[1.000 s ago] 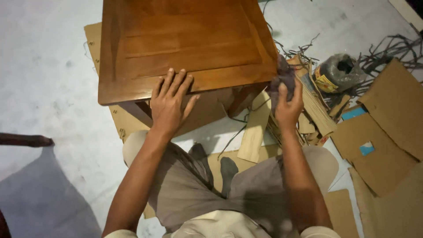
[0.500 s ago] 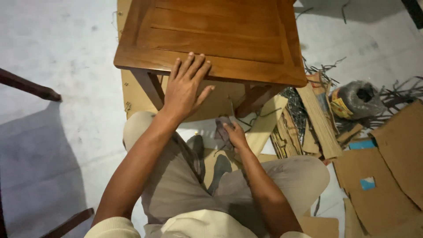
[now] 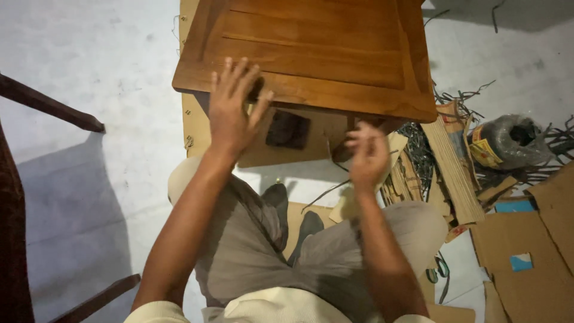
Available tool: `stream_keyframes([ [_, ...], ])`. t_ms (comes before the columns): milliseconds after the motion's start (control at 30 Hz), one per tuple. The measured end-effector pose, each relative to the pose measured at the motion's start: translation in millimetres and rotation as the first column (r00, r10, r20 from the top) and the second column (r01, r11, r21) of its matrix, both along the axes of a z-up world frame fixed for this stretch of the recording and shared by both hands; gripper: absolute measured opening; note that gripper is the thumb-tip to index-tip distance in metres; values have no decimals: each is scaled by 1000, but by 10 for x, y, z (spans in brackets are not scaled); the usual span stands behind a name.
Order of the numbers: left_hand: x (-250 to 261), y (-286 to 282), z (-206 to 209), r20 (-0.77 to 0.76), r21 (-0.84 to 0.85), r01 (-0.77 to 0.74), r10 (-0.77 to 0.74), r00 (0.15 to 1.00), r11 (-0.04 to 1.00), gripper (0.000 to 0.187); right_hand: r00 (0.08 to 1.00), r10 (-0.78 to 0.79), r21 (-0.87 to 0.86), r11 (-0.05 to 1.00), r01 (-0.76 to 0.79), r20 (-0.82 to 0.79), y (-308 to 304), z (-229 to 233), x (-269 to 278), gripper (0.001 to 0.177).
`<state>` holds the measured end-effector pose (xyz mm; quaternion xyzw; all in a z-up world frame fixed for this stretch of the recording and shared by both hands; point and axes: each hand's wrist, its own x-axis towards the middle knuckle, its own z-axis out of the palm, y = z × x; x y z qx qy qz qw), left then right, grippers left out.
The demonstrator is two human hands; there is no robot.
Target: Sanding a wooden chair and then wrapping its legs with cardboard and tying them with string.
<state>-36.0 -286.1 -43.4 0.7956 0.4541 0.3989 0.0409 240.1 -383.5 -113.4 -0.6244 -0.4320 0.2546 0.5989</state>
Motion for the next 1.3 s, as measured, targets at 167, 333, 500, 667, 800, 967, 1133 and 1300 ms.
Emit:
stream_keyframes([
  [167, 119, 224, 184, 84, 86, -40, 33, 996, 995, 34, 722, -389, 432, 891, 137, 573, 267, 894, 784, 13],
  [333, 348, 446, 206, 137, 128, -99, 81, 987, 987, 22, 717, -203, 229, 971, 63, 667, 872, 885, 1436, 37],
  [500, 375, 462, 132, 179, 256, -203, 160, 971, 945, 29, 749, 77, -202, 976, 78, 658, 1120, 694, 1539, 49],
  [667, 207, 613, 2, 146, 358, -189, 146, 979, 914, 39, 867, 98, -390, 913, 117, 489, 1059, 949, 1207, 49],
  [800, -29, 907, -66, 159, 344, -158, 108, 981, 926, 41, 867, 99, -224, 974, 15, 488, 1096, 723, 1074, 46],
  [967, -318, 1307, -119, 178, 384, -126, 61, 982, 915, 40, 982, 174, -88, 982, -168, 71, 1222, 491, 847, 42],
  [1133, -594, 1755, -201, 149, 391, -77, 19, 989, 917, 38, 934, 231, 37, 973, -229, -274, 1312, 263, 639, 44],
  [1300, -1111, 2031, -514, 146, 369, -34, -22, 989, 929, 30, 982, 99, -124, 985, -120, -163, 1258, 244, 309, 55],
])
